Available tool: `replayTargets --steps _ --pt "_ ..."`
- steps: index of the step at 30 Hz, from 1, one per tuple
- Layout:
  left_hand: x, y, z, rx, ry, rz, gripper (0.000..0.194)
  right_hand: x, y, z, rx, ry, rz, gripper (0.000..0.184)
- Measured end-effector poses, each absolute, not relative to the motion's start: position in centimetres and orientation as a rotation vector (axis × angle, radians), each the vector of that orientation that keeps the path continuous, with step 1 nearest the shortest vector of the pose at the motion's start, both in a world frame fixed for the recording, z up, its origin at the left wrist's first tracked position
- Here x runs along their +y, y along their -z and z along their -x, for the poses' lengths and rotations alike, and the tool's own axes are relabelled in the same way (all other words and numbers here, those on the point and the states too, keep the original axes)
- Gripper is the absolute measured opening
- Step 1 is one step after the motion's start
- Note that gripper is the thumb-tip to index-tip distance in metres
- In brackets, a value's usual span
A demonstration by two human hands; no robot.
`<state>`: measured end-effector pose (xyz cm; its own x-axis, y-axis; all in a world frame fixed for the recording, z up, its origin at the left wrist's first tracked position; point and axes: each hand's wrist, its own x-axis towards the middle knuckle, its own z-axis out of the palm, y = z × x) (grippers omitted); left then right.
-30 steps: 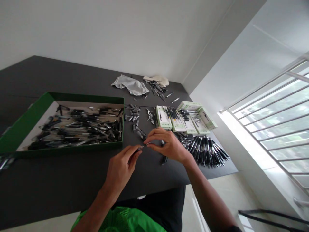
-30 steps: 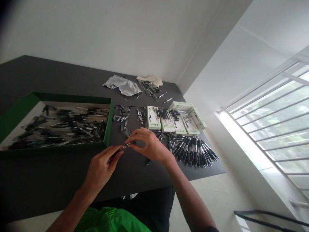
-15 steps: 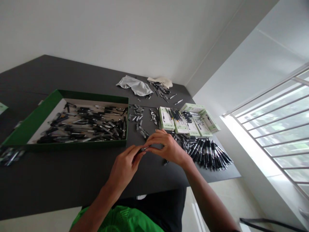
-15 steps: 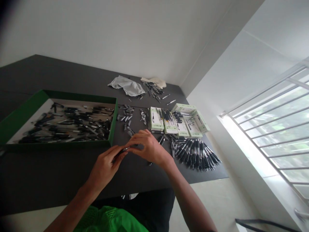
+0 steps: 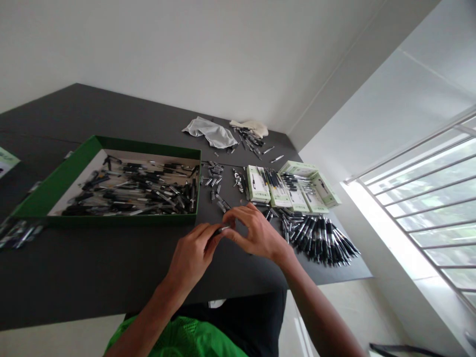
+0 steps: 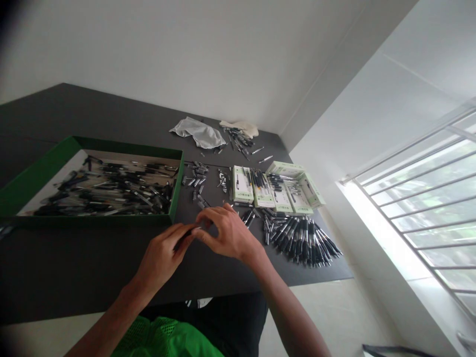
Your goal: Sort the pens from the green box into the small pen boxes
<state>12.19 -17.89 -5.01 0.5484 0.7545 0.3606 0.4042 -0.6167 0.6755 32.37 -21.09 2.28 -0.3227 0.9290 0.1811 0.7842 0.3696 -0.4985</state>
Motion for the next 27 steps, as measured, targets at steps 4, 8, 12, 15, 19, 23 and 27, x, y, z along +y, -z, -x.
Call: replayTargets --steps 4,8,12,15,19,23,27 --pt "-17.9 5.0 -12.2 0.928 -0.851 -2.284 0.022 -21.2 -2.6 -32.4 -2.222 -0.49 1.459 0.006" --pt "-18.0 4.8 -12.3 0.938 -0.819 -2.315 0.02 -20.9 -2.0 -32.3 -2.279 -0.394 1.482 0.016" --pt "-18.1 4.7 -12.4 0.932 -0.804 -2.331 0.017 -20.9 -1.5 -32.2 -2.351 -0.298 1.547 0.041" --pt "-18.1 4.7 -12.4 0.926 -0.804 -2.317 0.018 -21.2 -1.9 -32.2 -2.309 -0.399 1.53 0.024" --pt "-18.0 4.8 -12.4 0.903 -0.818 -2.308 0.017 -21.3 -1.8 -32.4 -2.295 -0.458 1.457 0.013" --pt "-18.0 4.9 -12.3 0.865 -0.877 -2.343 0.02 -20.9 -1.0 -32.2 -2.331 -0.428 1.421 0.04" --pt "-18.0 5.0 -12.3 0.863 -0.938 -2.339 0.022 -21.0 -1.1 -31.9 -2.304 -0.402 1.437 0.037"
